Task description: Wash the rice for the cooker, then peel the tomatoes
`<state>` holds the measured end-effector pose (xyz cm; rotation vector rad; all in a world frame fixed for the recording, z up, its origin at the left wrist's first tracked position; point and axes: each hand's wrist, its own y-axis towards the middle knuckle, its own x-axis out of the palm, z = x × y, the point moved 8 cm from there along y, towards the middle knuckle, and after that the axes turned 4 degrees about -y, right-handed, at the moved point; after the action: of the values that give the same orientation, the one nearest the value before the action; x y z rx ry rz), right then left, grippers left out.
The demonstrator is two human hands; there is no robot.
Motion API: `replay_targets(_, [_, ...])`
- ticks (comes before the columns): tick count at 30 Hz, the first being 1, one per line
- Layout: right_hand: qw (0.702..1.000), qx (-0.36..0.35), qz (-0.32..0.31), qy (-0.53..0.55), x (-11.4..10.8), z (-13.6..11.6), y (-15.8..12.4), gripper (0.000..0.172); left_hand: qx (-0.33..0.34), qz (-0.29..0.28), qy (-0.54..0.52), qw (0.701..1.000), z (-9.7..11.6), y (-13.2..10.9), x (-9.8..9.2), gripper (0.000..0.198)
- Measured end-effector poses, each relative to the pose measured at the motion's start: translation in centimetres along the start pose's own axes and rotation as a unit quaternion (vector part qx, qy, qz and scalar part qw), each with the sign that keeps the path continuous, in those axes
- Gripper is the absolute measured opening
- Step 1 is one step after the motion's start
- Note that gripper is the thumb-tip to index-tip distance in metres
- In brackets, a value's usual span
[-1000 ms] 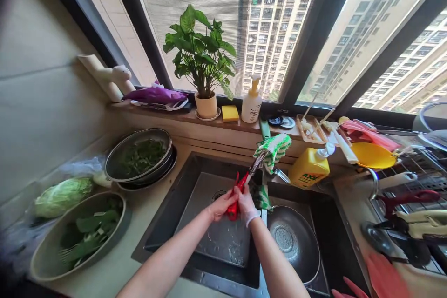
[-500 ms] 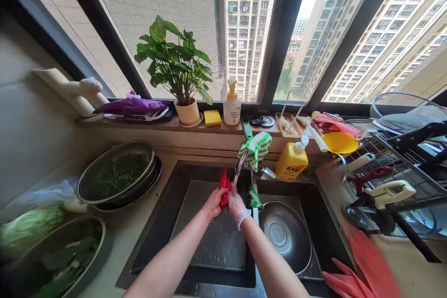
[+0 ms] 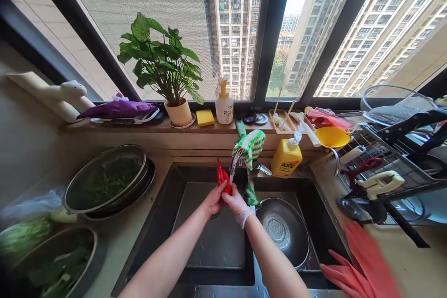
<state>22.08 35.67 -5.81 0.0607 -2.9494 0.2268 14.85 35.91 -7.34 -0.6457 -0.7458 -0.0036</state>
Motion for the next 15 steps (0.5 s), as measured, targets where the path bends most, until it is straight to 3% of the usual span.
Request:
replay_targets(3, [0.998,0.019,-0.027,-0.044,-0.2,-0.2,0.2,0.042,-0.040,-0.012,0.013,0.999,0.1,0.5,0.4,0.029])
replay_targets(5, [0.996,0.021,-0.017,-0.086,-0.4,-0.2,0.7,0.045,-0.033,-0.001,0.011,0.999,0.4,1.1,0.5,0.023])
replay_targets(10, [0.972,-0.035,0.118,-0.202,-1.3,-1.5,0.7,0.044,0.030,0.033,-0.022,0.999,0.9,2.4,1.5,0.013])
replay_targets(13, [0.961,-0.024,0.188,-0.204,-2.5,-2.0,-0.7,0.036,0.011,0.017,-0.034,0.999,0.2,2.3,2.6,0.011])
replay_targets(15, [0.965,0.012,0.188,-0.183,-3.1,-1.8,-1.9,0.035,-0.009,0.004,-0.042,0.999,0.0,2.2,3.0,0.011])
